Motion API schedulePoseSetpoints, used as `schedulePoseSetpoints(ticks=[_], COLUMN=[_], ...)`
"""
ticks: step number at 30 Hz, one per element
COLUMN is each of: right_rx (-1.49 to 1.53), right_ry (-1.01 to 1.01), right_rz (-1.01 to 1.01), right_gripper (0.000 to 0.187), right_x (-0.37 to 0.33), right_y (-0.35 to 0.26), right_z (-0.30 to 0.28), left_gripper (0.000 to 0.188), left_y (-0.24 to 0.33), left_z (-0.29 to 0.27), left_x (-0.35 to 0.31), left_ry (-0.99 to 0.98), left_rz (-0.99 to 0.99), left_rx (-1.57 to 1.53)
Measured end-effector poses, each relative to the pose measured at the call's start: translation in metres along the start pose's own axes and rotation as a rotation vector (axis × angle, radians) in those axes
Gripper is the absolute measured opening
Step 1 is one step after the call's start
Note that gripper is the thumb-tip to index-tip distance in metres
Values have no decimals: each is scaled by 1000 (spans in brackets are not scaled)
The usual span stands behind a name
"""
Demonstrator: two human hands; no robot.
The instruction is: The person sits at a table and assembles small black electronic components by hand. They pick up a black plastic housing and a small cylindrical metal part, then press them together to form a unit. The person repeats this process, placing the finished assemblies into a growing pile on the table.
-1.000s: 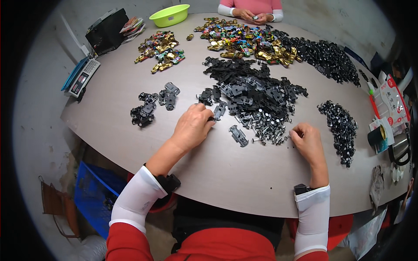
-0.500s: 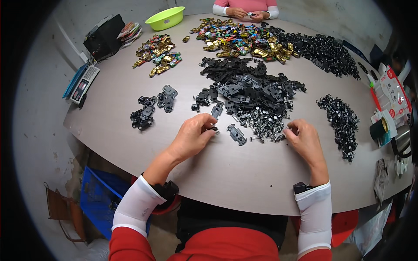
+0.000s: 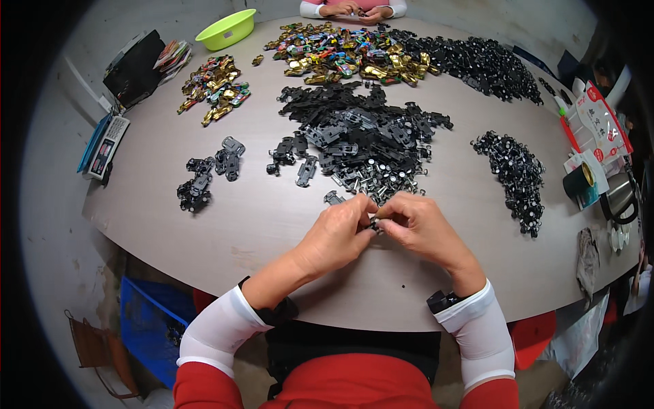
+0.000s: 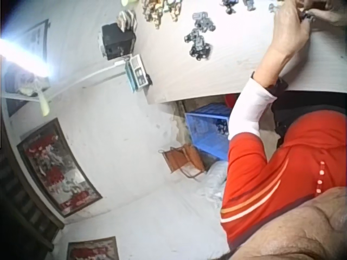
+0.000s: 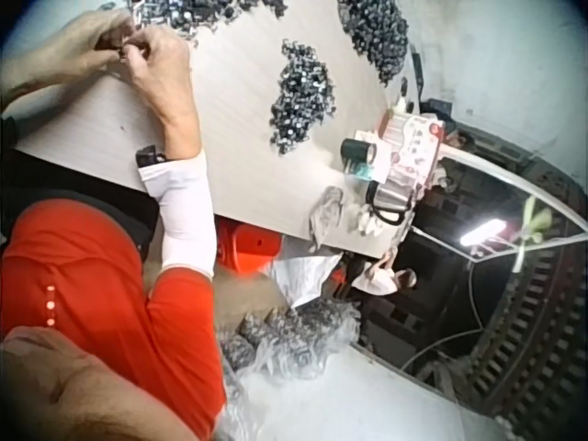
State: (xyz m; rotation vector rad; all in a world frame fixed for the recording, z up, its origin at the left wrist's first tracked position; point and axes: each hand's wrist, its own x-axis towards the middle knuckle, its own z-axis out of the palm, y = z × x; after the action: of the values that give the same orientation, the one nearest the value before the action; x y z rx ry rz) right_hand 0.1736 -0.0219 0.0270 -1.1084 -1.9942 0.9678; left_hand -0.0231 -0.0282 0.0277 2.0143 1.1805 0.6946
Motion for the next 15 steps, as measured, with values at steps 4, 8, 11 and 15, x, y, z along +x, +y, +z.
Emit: schedulePoseSetpoints(ticks=[4, 8, 11, 15], right_rx=[-124, -194, -290, -422], right_ry=[-70, -9, -52, -75], right_rz=[-67, -55, -110, -235], right_gripper=[8, 10, 15, 16], right_x=[-3, -6, -8, -9], right_y=[6, -7, -19, -14], right_z=[8, 9, 13, 23], left_gripper=[26, 15, 23, 35], left_y=[-1, -18, -31, -25], left_z=[-4, -23, -35, -36], left_x=[-10, -13, -12, -9], left_ry=[-48, 137, 196, 164], left_rz=[-64, -23, -49, -18], left_rx=[-3, 96, 276, 429])
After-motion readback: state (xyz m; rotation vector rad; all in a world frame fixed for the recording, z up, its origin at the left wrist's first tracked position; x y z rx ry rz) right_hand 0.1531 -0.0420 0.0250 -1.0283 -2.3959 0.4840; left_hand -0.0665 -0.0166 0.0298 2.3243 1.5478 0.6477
